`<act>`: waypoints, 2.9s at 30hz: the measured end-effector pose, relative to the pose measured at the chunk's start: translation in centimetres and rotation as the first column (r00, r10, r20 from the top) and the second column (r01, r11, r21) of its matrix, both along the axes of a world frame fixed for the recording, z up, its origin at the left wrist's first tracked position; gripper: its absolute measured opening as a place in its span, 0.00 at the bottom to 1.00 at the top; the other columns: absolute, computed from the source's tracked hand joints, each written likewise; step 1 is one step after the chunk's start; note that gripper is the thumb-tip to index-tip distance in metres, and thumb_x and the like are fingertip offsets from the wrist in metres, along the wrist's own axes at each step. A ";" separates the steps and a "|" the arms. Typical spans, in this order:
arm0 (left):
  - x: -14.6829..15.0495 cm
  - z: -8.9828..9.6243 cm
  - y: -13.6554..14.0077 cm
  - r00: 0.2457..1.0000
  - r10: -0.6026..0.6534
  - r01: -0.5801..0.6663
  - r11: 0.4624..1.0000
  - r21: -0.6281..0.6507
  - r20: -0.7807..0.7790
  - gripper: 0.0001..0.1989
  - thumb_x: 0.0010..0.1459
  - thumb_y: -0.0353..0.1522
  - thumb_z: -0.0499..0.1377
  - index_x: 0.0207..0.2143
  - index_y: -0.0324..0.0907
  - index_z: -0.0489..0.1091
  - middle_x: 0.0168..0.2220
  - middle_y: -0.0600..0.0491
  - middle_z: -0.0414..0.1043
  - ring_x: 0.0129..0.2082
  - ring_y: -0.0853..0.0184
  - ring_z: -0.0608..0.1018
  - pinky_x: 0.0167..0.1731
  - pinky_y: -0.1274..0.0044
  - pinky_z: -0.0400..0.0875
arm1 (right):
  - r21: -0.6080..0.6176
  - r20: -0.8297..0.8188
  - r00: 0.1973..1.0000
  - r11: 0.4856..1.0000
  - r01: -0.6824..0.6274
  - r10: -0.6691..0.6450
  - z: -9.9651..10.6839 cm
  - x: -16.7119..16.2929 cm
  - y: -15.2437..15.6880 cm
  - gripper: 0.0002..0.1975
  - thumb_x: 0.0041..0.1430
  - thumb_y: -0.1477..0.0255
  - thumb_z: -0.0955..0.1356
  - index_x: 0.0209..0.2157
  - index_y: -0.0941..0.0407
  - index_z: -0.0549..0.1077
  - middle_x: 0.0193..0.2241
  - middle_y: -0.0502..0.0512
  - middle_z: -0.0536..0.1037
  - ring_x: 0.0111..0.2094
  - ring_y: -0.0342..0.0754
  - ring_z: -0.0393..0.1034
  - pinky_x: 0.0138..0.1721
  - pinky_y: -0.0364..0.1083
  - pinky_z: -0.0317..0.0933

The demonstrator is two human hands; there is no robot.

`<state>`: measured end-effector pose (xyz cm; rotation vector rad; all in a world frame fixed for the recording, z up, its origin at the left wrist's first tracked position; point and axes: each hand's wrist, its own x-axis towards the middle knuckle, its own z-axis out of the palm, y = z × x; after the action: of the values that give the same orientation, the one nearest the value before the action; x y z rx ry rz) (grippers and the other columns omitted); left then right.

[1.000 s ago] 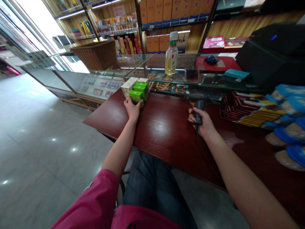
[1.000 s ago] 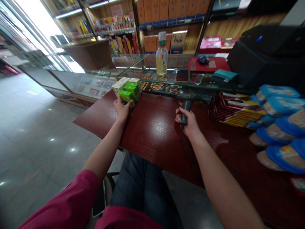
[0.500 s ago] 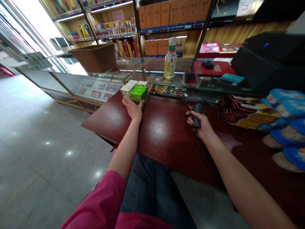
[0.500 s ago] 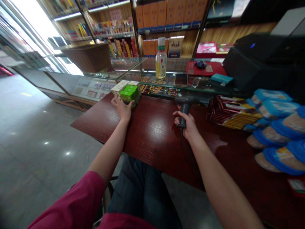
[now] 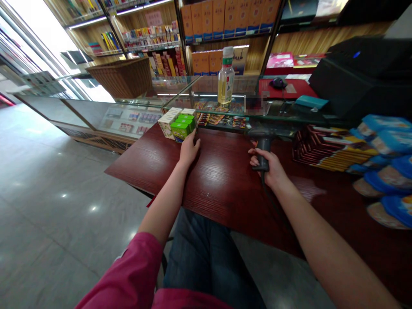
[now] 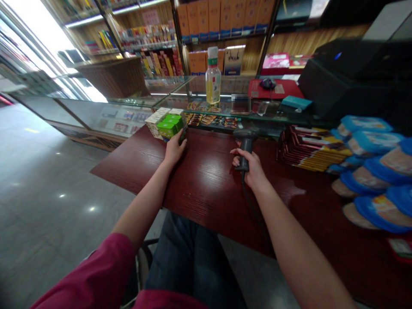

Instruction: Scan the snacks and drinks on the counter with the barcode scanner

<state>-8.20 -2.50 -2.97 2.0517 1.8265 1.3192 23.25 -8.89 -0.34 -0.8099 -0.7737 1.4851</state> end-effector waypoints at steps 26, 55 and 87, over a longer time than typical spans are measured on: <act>17.3 3.0 -3.2 0.754 -0.630 0.641 0.767 -0.002 -0.188 0.28 0.67 0.27 0.54 0.68 0.40 0.67 0.69 0.42 0.69 0.71 0.58 0.70 0.73 0.61 0.62 | 0.340 0.307 0.895 0.915 0.215 -0.324 0.1 7.5 -6.6 0.26 0.49 0.61 0.81 0.46 0.49 0.70 0.35 0.46 0.83 0.18 0.39 0.64 0.19 0.42 0.60; 11.3 3.0 -1.5 0.504 0.013 0.482 0.826 -0.294 0.863 0.07 0.70 0.25 0.62 0.45 0.33 0.80 0.37 0.49 0.85 0.33 0.71 0.85 0.51 0.71 0.84 | 0.102 0.209 0.968 0.982 -0.162 0.138 0.7 3.6 -5.4 0.24 0.49 0.62 0.78 0.45 0.55 0.73 0.26 0.49 0.81 0.16 0.41 0.64 0.16 0.42 0.56; -5.4 3.7 -9.7 0.871 -0.490 0.468 0.847 -0.251 -0.028 0.18 0.66 0.34 0.60 0.56 0.51 0.81 0.60 0.54 0.80 0.63 0.59 0.80 0.69 0.64 0.70 | 0.058 0.201 0.969 0.986 -0.159 0.145 0.7 2.1 -4.9 0.22 0.50 0.59 0.78 0.44 0.55 0.79 0.25 0.50 0.79 0.16 0.40 0.60 0.17 0.43 0.53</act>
<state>-13.64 -12.16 0.70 2.2544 1.2831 0.8404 25.35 -13.76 0.33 -0.8653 -1.0531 1.5169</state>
